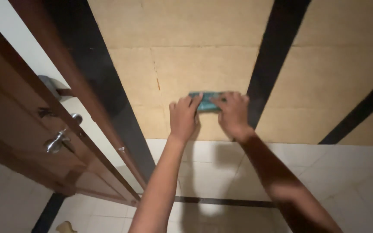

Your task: The person cleans the tiled floor near a wooden door using a green cloth. They wipe the floor surface and the black baseboard trim with both hands, moving along the edge of the door and the adjacent wall.

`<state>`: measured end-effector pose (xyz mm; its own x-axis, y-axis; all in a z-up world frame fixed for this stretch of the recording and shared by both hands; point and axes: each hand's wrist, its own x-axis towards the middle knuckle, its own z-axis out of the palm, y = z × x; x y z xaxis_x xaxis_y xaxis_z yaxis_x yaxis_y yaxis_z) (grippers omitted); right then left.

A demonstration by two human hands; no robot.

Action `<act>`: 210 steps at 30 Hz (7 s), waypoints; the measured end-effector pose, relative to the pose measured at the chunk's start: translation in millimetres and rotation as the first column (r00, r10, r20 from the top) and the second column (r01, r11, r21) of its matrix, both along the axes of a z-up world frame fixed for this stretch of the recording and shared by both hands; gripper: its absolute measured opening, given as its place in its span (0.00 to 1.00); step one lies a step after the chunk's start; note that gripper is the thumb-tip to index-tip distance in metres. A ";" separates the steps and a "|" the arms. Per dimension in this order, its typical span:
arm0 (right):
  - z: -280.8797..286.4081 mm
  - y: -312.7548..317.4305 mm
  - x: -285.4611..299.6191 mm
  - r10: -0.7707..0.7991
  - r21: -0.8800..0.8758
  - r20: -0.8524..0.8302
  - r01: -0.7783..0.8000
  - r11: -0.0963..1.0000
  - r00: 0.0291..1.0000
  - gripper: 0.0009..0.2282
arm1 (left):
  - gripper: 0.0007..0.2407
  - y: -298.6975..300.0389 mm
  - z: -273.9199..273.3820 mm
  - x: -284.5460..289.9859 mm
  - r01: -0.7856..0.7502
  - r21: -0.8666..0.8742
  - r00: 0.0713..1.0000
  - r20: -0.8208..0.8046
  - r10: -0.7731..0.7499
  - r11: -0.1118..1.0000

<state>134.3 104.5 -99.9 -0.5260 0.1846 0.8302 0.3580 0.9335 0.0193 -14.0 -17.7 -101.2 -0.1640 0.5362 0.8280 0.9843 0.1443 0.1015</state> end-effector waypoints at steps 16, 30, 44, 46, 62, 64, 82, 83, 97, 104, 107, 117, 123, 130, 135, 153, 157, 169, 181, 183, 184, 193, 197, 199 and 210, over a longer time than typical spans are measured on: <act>149.6 26.8 46.9 -0.053 0.213 -0.166 0.088 0.973 0.985 0.25 | 0.28 28.1 142.4 38.0 0.078 0.225 0.955 -0.297 -0.007 0.971; 22.1 10.5 39.2 -0.086 0.097 0.079 0.078 0.992 0.993 0.22 | 0.22 20.9 6.1 23.7 0.060 0.029 0.992 -0.115 -0.057 0.998; 161.9 -0.2 50.2 -0.026 0.333 -0.148 0.074 0.940 0.989 0.22 | 0.27 -6.4 151.1 39.6 0.053 0.200 0.932 -0.361 0.023 0.978; 169.7 6.6 41.1 -0.029 0.341 -0.162 0.083 0.937 0.986 0.22 | 0.26 -1.4 161.0 34.8 0.059 0.234 0.929 -0.368 0.032 0.971; 109.9 20.7 2.5 -0.042 0.285 -0.164 0.088 0.954 0.986 0.25 | 0.24 33.7 80.9 -13.4 0.127 0.344 0.966 -0.255 -0.038 0.930; 98.3 15.9 -0.9 -0.054 0.267 -0.150 0.093 0.959 0.987 0.25 | 0.23 32.2 67.2 -18.5 0.126 0.337 0.967 -0.252 -0.040 0.933; 72.7 -22.5 -14.2 -0.144 0.117 0.019 0.141 0.983 0.989 0.19 | 0.22 -5.8 48.8 -48.5 0.185 0.117 0.959 -0.237 -0.153 0.976; 93.7 -23.8 -14.8 -0.167 0.157 -0.012 0.167 0.973 0.986 0.19 | 0.22 -4.8 71.9 -49.2 0.192 0.192 0.955 -0.264 -0.138 0.962; 126.0 -30.5 -38.8 -0.269 0.205 -0.210 0.311 0.928 0.940 0.20 | 0.22 5.6 104.2 -61.1 0.236 0.326 0.937 -0.325 -0.126 0.915; 120.8 -25.4 -36.4 -0.269 0.275 -0.159 0.304 0.912 0.950 0.20 | 0.21 10.2 93.5 -62.0 0.204 0.342 0.946 -0.309 -0.096 0.917; 111.6 -12.5 -26.6 -0.256 0.341 -0.117 0.281 0.897 0.959 0.18 | 0.22 14.0 80.8 -60.2 0.190 0.315 0.945 -0.316 -0.086 0.930; 41.0 20.0 37.4 -0.283 0.358 0.199 0.200 0.912 0.938 0.14 | 0.20 40.7 1.5 -13.9 0.172 0.094 0.932 -0.339 -0.131 0.981; 88.8 36.0 75.3 -0.356 0.464 0.181 0.239 0.853 0.917 0.18 | 0.19 44.7 55.7 18.7 0.181 0.054 0.904 -0.402 -0.145 0.982; 135.1 62.4 98.2 -0.272 0.406 -0.052 0.269 0.874 0.961 0.20 | 0.21 65.0 119.1 63.7 0.196 0.211 0.926 -0.361 -0.110 0.958; 50.3 82.3 89.9 -0.188 0.211 -0.107 0.207 0.955 0.976 0.25 | 0.23 67.2 68.8 64.2 0.249 0.117 0.932 -0.299 -0.205 0.962; 91.4 73.8 112.6 -0.012 0.145 -0.122 0.029 0.989 0.992 0.25 | 0.25 71.0 94.9 101.7 0.075 0.127 0.971 -0.233 -0.043 0.989; 18.4 88.8 91.1 -0.019 0.108 -0.106 0.031 0.994 0.994 0.25 | 0.25 71.4 31.5 92.4 0.067 0.123 0.966 -0.255 -0.034 0.990; -3.8 69.5 48.5 0.027 0.144 0.088 -0.039 0.989 0.996 0.21 | 0.22 44.2 -16.1 47.7 -0.071 -0.030 0.992 -0.105 0.068 0.997; 53.1 18.3 -0.4 0.038 0.194 -0.117 -0.015 0.981 0.992 0.26 | 0.25 15.0 39.6 1.9 0.008 0.233 0.983 -0.181 0.035 0.973; 18.8 10.9 -12.3 0.044 0.124 -0.084 -0.033 0.992 0.995 0.25 | 0.23 6.1 7.9 -7.7 -0.004 0.229 0.990 -0.134 0.035 0.973; 8.4 8.1 -17.4 0.040 0.122 -0.082 -0.030 0.992 0.996 0.25 | 0.23 2.4 -6.5 -13.6 -0.001 0.228 0.991 -0.131 0.032 0.974; 59.9 -6.2 -27.3 0.050 0.108 0.033 -0.053 0.993 0.998 0.26 | 0.23 -19.8 43.0 -39.0 0.117 0.187 0.987 -0.132 -0.093 0.975; 109.2 0.4 -21.4 0.000 0.283 -0.091 0.026 0.959 0.996 0.25 | 0.25 -5.9 92.2 -31.2 0.139 0.260 0.989 -0.091 -0.120 0.956; 101.4 1.2 -17.4 -0.020 0.282 -0.088 0.045 0.958 0.996 0.25 | 0.25 -2.3 88.2 -28.9 0.175 0.259 0.984 -0.048 -0.169 0.950; -22.5 45.0 17.3 -0.064 0.124 -0.112 0.078 0.989 0.992 0.27 | 0.23 41.1 -16.0 2.1 0.182 0.197 0.976 -0.155 -0.153 0.963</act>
<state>151.6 149.5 -122.4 -0.4214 0.1067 0.9006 0.4300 0.8978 0.0949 -11.9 23.3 -117.1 0.0363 0.3594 0.9325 0.9991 -0.0342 -0.0258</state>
